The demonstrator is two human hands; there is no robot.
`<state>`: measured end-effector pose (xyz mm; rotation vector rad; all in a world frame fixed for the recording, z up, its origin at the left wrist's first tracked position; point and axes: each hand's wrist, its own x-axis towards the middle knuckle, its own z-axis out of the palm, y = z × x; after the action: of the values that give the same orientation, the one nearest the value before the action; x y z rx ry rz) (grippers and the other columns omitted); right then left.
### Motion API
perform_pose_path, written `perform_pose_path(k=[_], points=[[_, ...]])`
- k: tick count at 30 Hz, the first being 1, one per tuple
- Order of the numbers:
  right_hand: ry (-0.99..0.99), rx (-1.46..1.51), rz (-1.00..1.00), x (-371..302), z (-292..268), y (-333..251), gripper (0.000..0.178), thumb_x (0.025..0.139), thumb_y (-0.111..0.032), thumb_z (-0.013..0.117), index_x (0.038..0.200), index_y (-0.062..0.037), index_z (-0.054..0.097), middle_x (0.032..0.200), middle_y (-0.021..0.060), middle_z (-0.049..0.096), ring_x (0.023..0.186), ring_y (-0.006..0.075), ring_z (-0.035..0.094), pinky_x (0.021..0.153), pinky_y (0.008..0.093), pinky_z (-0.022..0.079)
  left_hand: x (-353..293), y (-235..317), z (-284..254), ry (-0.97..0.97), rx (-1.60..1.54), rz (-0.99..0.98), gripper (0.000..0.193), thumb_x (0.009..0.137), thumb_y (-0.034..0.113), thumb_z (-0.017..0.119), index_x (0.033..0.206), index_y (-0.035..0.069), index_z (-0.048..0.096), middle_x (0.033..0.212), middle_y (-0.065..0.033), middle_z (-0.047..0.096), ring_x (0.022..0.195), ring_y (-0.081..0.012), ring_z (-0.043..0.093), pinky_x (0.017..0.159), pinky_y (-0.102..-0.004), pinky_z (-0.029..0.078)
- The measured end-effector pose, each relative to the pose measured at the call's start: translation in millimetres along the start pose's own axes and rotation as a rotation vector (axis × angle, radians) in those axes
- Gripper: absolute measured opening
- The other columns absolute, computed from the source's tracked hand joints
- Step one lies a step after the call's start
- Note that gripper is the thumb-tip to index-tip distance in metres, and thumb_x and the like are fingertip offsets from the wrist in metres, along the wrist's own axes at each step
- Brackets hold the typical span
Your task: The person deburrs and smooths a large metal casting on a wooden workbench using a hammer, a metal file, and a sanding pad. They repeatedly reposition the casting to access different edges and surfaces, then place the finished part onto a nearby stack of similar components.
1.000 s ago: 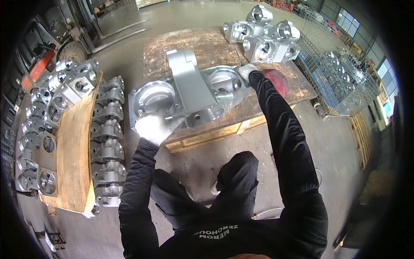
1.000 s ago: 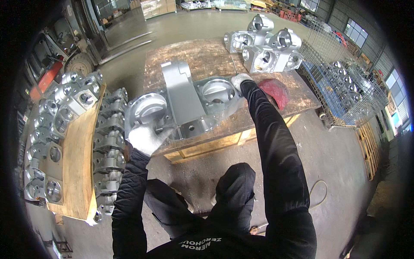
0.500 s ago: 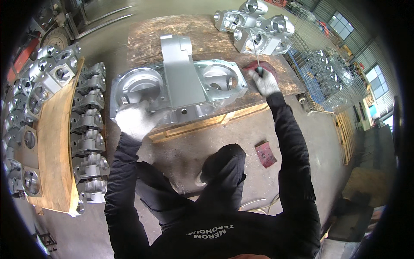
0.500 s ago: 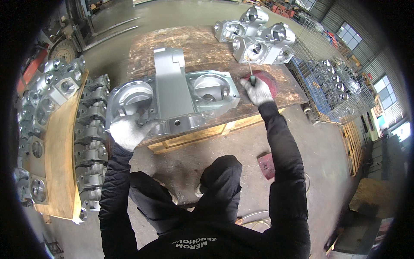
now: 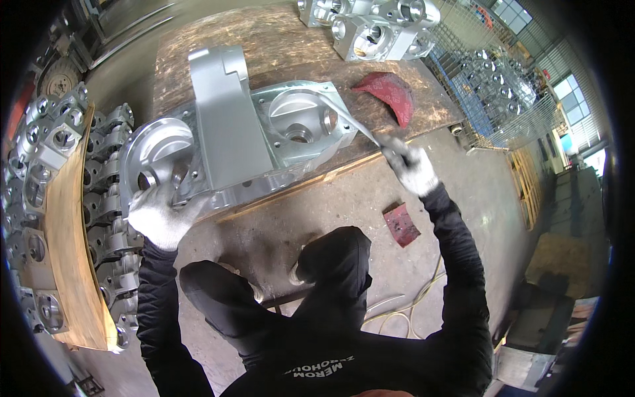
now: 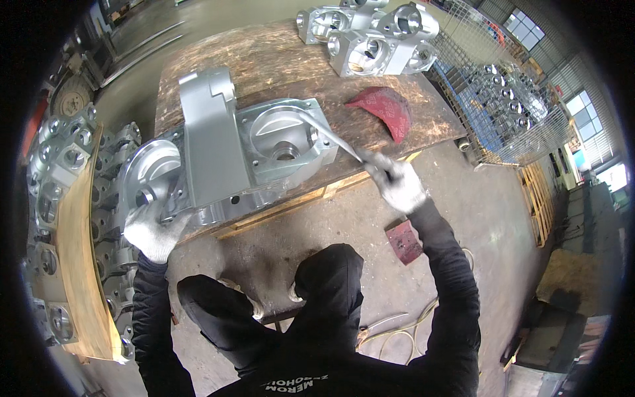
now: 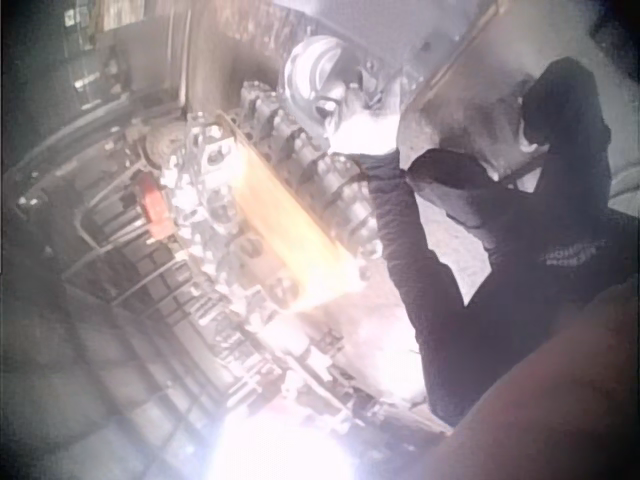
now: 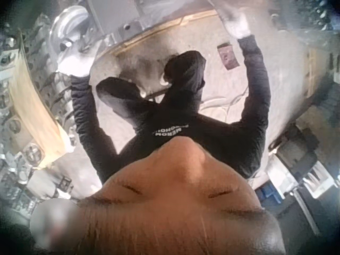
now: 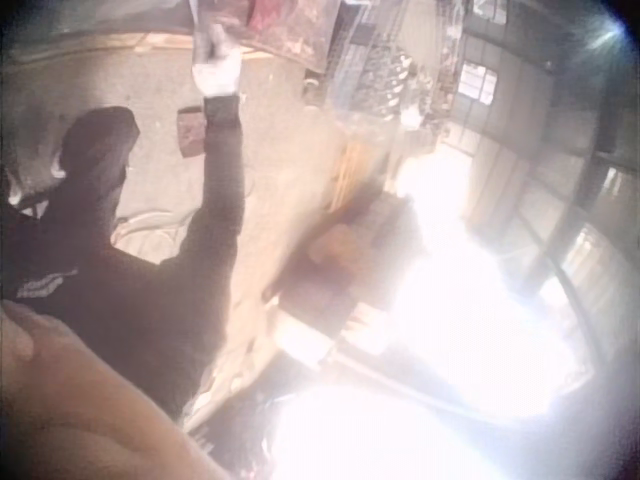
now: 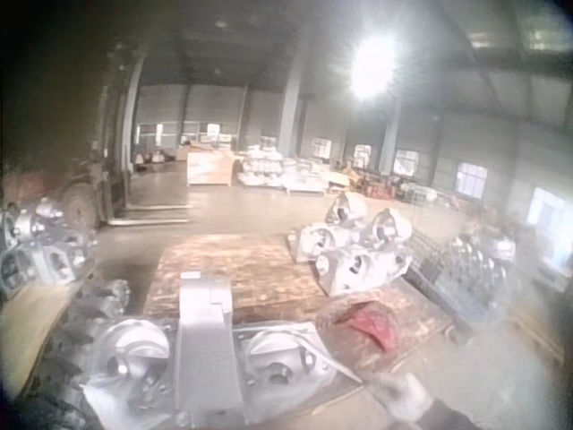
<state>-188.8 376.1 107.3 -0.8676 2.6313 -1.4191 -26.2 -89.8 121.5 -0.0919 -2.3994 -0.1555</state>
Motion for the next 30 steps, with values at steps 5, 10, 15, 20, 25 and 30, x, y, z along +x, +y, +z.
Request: perform_pose_path(k=[5, 10, 15, 20, 25, 30], points=[[-0.011, 0.158, -0.038, 71, 20, 5, 0.035, 0.104, -0.006, 0.057, 0.139, -0.0044, 0.063, 0.111, 0.0085, 0.074, 0.094, 0.0123, 0.066, 0.087, 0.0258, 0.052, 0, 0, 1, -0.012, 0.023, -0.011, 0.054, 0.066, 0.050, 0.092, 0.089, 0.003, 0.077, 0.059, -0.0110, 0.058, 0.052, -0.0302, 0.057, 0.057, -0.0397, 0.047], [0.017, 0.055, 0.200, -8, 14, 21, 0.038, 0.104, -0.002, 0.056, 0.142, -0.0031, 0.061, 0.123, 0.0102, 0.073, 0.107, 0.0149, 0.066, 0.097, 0.0299, 0.051, -2, -2, 3, 0.005, 0.074, 0.013, 0.059, 0.063, 0.057, 0.092, 0.085, 0.005, 0.076, 0.057, -0.0080, 0.059, 0.050, -0.0281, 0.059, 0.056, -0.0382, 0.048], [0.103, -0.044, -0.151, 42, 31, 32, 0.037, 0.103, -0.007, 0.058, 0.139, -0.0008, 0.062, 0.130, 0.0174, 0.071, 0.121, 0.0197, 0.067, 0.103, 0.0321, 0.050, -1, -3, 4, 0.027, 0.089, 0.044, 0.061, 0.062, 0.059, 0.092, 0.082, 0.005, 0.075, 0.056, -0.0084, 0.057, 0.049, -0.0284, 0.058, 0.055, -0.0376, 0.047], [0.055, -0.001, -0.102, 82, 27, 31, 0.036, 0.104, -0.007, 0.058, 0.140, -0.0030, 0.062, 0.124, 0.0149, 0.074, 0.109, 0.0120, 0.067, 0.095, 0.0271, 0.051, -2, -2, 3, 0.008, 0.103, 0.020, 0.062, 0.061, 0.060, 0.092, 0.082, 0.005, 0.074, 0.056, -0.0084, 0.055, 0.048, -0.0283, 0.056, 0.056, -0.0375, 0.047], [-0.006, 0.165, -0.100, -8, 9, 41, 0.039, 0.102, -0.003, 0.057, 0.141, -0.0033, 0.062, 0.125, 0.0152, 0.073, 0.111, 0.0132, 0.068, 0.096, 0.0263, 0.050, -3, 2, 2, 0.011, 0.069, -0.006, 0.055, 0.061, 0.050, 0.094, 0.071, 0.004, 0.067, 0.060, -0.0111, 0.057, 0.053, -0.0309, 0.058, 0.057, -0.0397, 0.047], [0.100, -0.128, -0.218, 102, 31, 46, 0.036, 0.104, -0.004, 0.056, 0.140, -0.0012, 0.062, 0.127, 0.0102, 0.073, 0.115, 0.0126, 0.065, 0.101, 0.0283, 0.050, 1, 6, -2, -0.021, 0.065, -0.025, 0.058, 0.061, 0.052, 0.093, 0.086, 0.004, 0.074, 0.061, -0.0097, 0.059, 0.055, -0.0304, 0.060, 0.059, -0.0398, 0.048]])
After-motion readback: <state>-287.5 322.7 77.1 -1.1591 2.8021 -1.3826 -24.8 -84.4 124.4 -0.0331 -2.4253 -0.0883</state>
